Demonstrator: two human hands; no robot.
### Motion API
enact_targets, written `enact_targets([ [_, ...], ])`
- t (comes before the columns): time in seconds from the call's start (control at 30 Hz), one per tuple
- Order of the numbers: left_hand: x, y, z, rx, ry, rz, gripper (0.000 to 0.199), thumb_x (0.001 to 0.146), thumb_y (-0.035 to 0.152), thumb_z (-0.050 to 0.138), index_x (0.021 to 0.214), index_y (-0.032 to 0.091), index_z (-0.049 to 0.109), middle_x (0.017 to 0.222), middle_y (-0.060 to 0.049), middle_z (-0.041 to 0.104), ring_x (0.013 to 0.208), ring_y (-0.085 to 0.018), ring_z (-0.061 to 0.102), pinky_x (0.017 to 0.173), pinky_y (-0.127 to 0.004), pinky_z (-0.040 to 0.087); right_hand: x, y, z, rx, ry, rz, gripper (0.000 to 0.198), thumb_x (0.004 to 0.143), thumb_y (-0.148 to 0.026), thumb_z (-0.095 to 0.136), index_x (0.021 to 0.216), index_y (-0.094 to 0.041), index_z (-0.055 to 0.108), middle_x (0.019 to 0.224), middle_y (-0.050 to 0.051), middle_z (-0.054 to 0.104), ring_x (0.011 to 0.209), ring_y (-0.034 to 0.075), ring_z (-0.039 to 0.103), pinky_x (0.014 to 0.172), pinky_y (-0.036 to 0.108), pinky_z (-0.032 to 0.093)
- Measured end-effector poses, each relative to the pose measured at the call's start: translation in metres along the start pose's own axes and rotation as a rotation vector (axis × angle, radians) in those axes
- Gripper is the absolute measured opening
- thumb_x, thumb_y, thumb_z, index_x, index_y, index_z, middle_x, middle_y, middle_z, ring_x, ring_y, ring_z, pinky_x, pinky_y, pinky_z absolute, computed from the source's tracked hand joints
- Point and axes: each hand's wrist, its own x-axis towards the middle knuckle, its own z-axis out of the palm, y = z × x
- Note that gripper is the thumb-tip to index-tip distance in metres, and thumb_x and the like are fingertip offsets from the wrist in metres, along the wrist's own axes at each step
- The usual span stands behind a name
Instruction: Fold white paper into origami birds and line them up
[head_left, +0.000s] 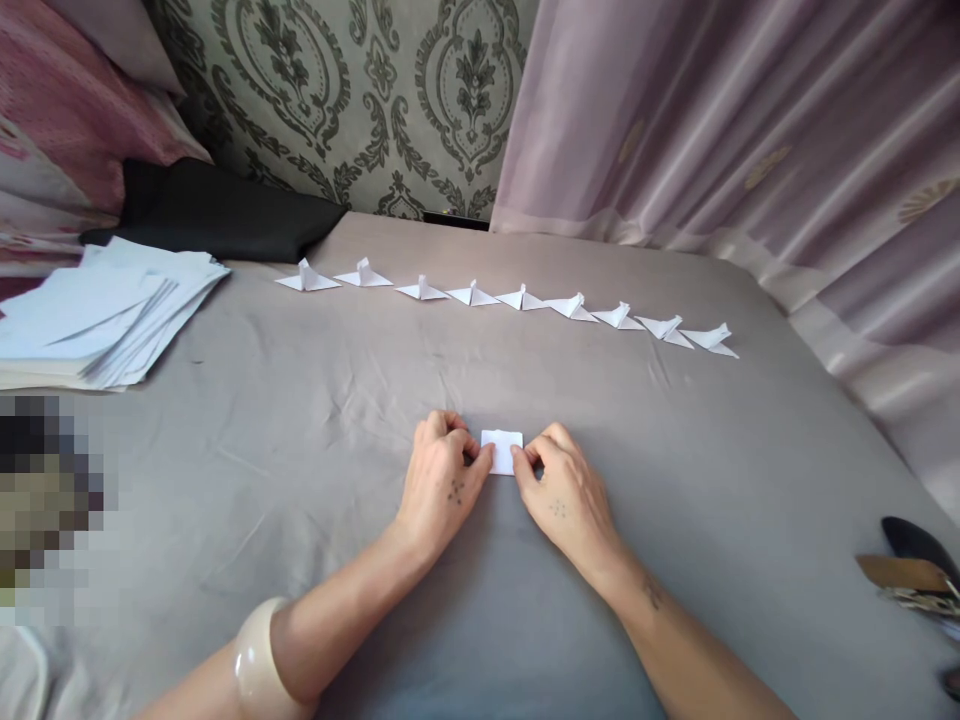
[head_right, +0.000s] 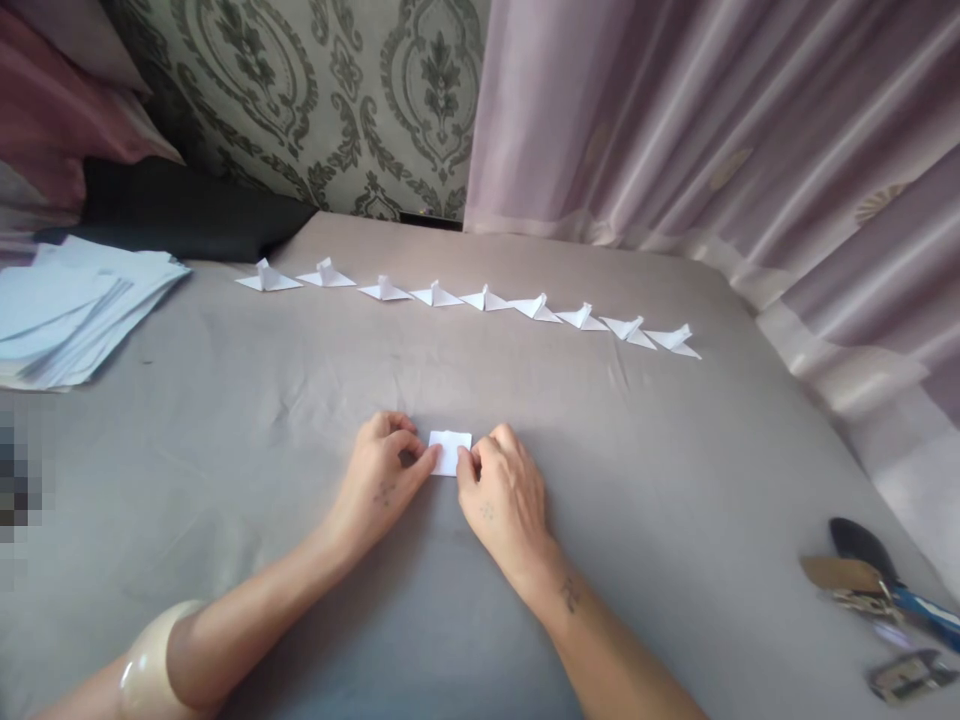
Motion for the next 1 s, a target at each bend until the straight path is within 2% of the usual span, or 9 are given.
enact_targets([
  [0.3, 0.0, -0.001, -0.001, 0.043, 0.009, 0.075, 0.016, 0.086, 0.024, 0.056, 0.07, 0.018, 0.056, 0.094, -0.007, 0.051, 0.09, -0.022, 0.05, 0.082, -0.04, 0.047, 0.001, 0.003, 0.0, -0.028, 0.0, -0.041, 0.028, 0.091, -0.033, 0.048, 0.067, -0.021, 0.05, 0.079, 0.002, 0.053, 0.067, 0.015, 0.053, 0.061, 0.028, 0.037],
  [0.4, 0.001, -0.001, -0.002, 0.104, 0.028, 0.148, 0.003, 0.087, 0.022, 0.054, 0.086, 0.018, 0.054, 0.093, -0.006, 0.052, 0.086, -0.021, 0.049, 0.079, -0.039, 0.047, -0.001, 0.004, 0.001, 0.047, 0.033, -0.038, 0.018, 0.091, -0.035, 0.051, 0.079, -0.021, 0.053, 0.085, 0.004, 0.055, 0.071, 0.016, 0.056, 0.065, 0.029, 0.041],
  [0.5, 0.003, 0.001, -0.003, 0.171, -0.025, 0.267, 0.009, 0.091, 0.017, 0.046, 0.093, 0.018, 0.054, 0.097, -0.007, 0.056, 0.084, -0.02, 0.048, 0.078, -0.036, 0.046, -0.001, 0.004, 0.0, 0.159, 0.033, -0.141, 0.011, 0.094, -0.028, 0.046, 0.096, -0.021, 0.055, 0.097, 0.006, 0.057, 0.083, 0.018, 0.058, 0.072, 0.029, 0.045],
  [0.6, 0.003, 0.002, -0.006, 0.212, -0.11, 0.354, 0.022, 0.095, 0.017, 0.038, 0.091, 0.018, 0.059, 0.095, -0.005, 0.061, 0.082, -0.019, 0.05, 0.077, -0.033, 0.047, -0.001, 0.003, -0.001, 0.213, -0.034, -0.35, 0.024, 0.096, -0.016, 0.036, 0.1, -0.022, 0.059, 0.101, 0.006, 0.06, 0.093, 0.018, 0.056, 0.081, 0.03, 0.046],
  [0.67, 0.002, 0.0, -0.01, 0.217, -0.122, 0.374, 0.025, 0.096, 0.02, 0.039, 0.09, 0.02, 0.063, 0.096, -0.005, 0.063, 0.084, -0.019, 0.053, 0.075, -0.031, 0.048, -0.002, 0.003, -0.003, 0.194, -0.063, -0.435, 0.029, 0.096, -0.012, 0.035, 0.1, -0.021, 0.062, 0.101, 0.006, 0.061, 0.096, 0.019, 0.055, 0.083, 0.03, 0.046],
  [0.73, 0.0, -0.005, -0.016, 0.218, -0.132, 0.41, 0.026, 0.096, 0.024, 0.04, 0.091, 0.021, 0.066, 0.099, -0.004, 0.066, 0.089, -0.02, 0.055, 0.076, -0.031, 0.05, -0.006, 0.004, -0.006, 0.138, -0.068, -0.472, 0.031, 0.094, -0.009, 0.036, 0.104, -0.02, 0.064, 0.104, 0.006, 0.062, 0.097, 0.019, 0.054, 0.084, 0.031, 0.047],
  [0.83, -0.004, -0.014, -0.029, 0.237, -0.213, 0.559, 0.031, 0.096, 0.019, 0.037, 0.102, 0.023, 0.067, 0.111, -0.005, 0.067, 0.1, -0.021, 0.057, 0.086, -0.034, 0.05, -0.016, 0.003, -0.012, -0.002, -0.072, -0.517, 0.041, 0.089, -0.003, 0.036, 0.115, -0.02, 0.062, 0.109, 0.008, 0.062, 0.098, 0.021, 0.054, 0.087, 0.035, 0.047],
  [0.93, -0.004, -0.022, -0.042, 0.291, -0.315, 0.719, 0.042, 0.09, 0.008, 0.036, 0.121, 0.023, 0.059, 0.128, -0.005, 0.06, 0.11, -0.022, 0.054, 0.094, -0.038, 0.048, -0.026, 0.001, -0.018, -0.112, -0.091, -0.555, 0.051, 0.085, 0.002, 0.035, 0.126, -0.02, 0.056, 0.116, 0.01, 0.061, 0.101, 0.022, 0.055, 0.088, 0.037, 0.047],
  [1.0, -0.002, -0.026, -0.048, 0.332, -0.358, 0.79, 0.047, 0.085, 0.003, 0.037, 0.123, 0.022, 0.057, 0.134, -0.006, 0.056, 0.116, -0.023, 0.052, 0.097, -0.039, 0.046, -0.031, 0.0, -0.021, -0.156, -0.108, -0.566, 0.054, 0.085, 0.001, 0.035, 0.131, -0.021, 0.052, 0.122, 0.01, 0.058, 0.104, 0.022, 0.055, 0.088, 0.036, 0.047],
])
